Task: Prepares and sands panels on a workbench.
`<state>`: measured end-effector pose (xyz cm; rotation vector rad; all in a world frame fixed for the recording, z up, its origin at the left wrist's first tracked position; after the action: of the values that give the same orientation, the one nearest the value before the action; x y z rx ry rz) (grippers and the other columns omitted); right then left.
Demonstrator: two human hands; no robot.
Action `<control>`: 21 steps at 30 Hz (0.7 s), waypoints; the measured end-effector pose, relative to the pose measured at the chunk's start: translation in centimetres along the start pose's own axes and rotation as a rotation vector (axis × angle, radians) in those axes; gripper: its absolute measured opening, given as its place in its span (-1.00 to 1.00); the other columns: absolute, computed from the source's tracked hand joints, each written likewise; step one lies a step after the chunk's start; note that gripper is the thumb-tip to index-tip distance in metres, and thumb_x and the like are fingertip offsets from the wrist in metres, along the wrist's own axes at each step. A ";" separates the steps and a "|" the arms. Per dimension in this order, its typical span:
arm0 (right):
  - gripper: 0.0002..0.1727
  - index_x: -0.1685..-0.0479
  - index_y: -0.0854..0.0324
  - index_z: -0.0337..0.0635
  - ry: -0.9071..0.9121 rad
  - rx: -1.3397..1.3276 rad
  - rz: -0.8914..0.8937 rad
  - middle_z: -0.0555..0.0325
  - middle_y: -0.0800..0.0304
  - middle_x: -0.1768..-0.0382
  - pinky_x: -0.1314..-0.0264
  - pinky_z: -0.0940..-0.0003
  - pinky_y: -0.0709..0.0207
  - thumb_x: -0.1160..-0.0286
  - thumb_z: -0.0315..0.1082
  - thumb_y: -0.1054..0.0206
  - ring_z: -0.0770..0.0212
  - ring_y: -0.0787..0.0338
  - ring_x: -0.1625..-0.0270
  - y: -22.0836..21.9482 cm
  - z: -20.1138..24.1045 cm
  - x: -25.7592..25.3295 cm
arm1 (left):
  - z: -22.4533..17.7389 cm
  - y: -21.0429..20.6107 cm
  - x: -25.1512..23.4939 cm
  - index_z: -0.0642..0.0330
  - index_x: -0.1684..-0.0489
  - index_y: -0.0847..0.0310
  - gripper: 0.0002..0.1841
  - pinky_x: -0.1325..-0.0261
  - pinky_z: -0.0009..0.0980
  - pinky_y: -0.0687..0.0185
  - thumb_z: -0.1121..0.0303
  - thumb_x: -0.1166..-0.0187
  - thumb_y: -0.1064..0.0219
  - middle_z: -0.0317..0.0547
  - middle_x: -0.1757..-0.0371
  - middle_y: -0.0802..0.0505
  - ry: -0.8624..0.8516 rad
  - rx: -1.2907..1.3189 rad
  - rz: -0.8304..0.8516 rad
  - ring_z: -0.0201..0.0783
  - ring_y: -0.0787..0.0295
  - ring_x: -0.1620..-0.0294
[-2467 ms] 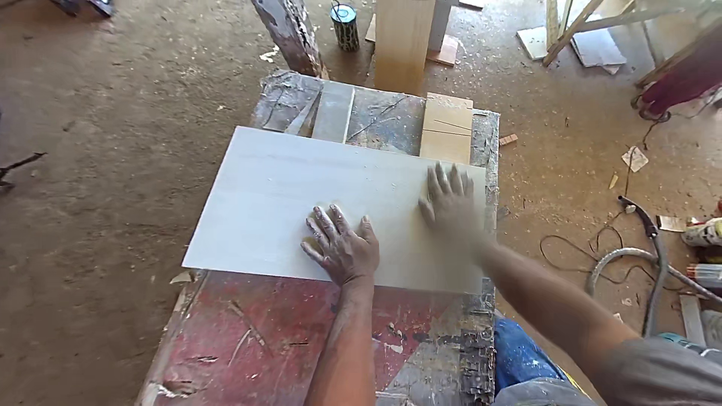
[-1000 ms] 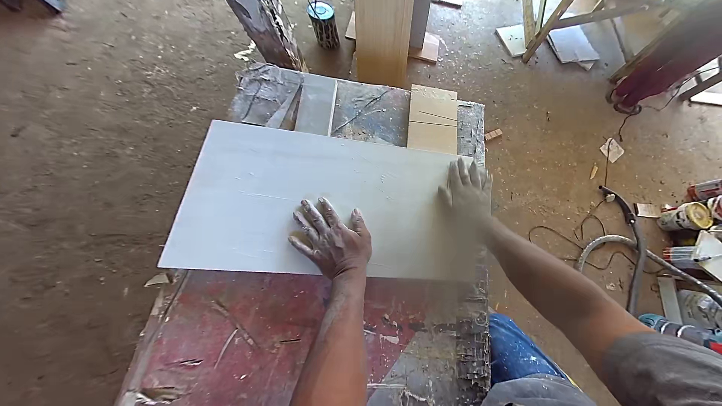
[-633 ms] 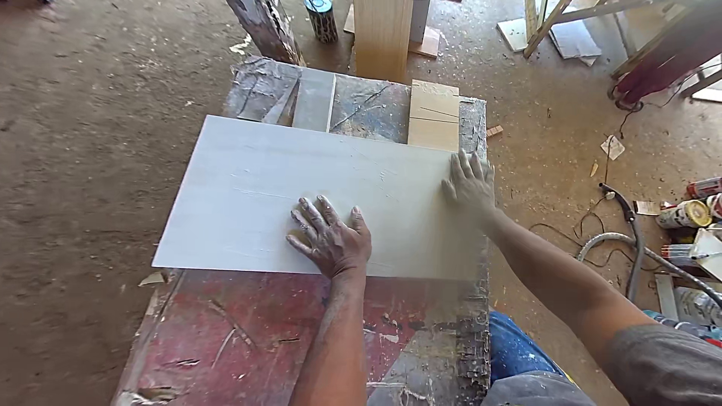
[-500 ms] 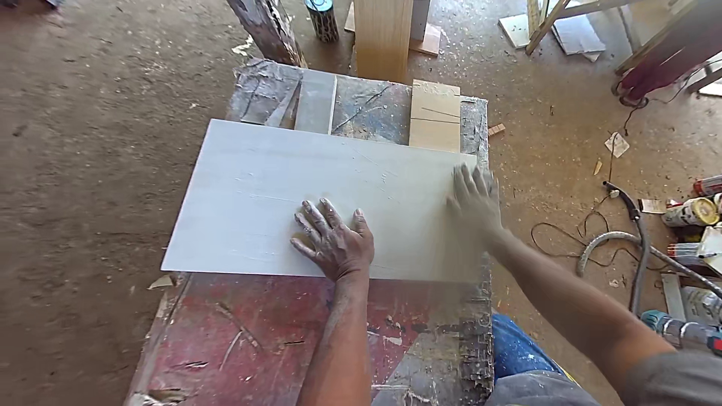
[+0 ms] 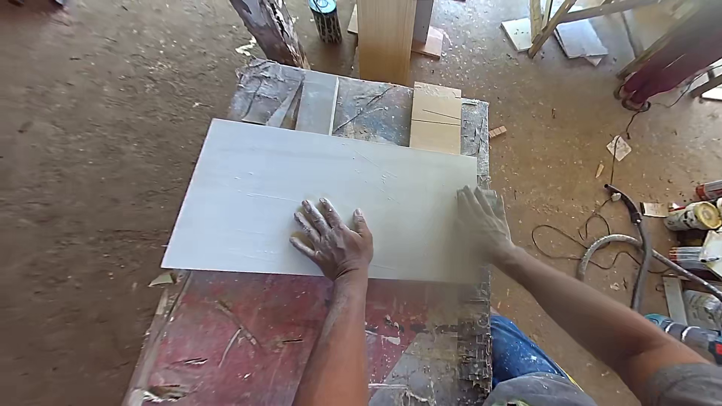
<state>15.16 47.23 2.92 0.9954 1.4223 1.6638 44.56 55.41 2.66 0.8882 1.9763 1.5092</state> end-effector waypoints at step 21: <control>-0.20 -0.95 0.10 0.04 0.009 0.006 0.015 0.23 0.13 -0.94 -0.80 -0.54 0.48 -0.76 0.19 0.30 0.04 0.25 -0.97 0.1 1.1 0.8 | 0.1 -0.5 -0.1 0.04 -0.91 0.02 -0.13 -0.77 0.41 0.47 -0.33 -0.67 0.28 0.04 -0.94 -0.01 0.010 -0.021 -0.007 0.10 0.26 -0.95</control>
<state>15.76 48.45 3.18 1.0051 1.4296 1.6773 44.57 55.34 2.19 0.8661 1.9652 1.5306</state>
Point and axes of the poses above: each hand's wrist, its own x-axis away from the middle knuckle, its own y-axis out of the back of the hand, z = x × y, the point moved 2 cm from there along -x, towards the middle knuckle
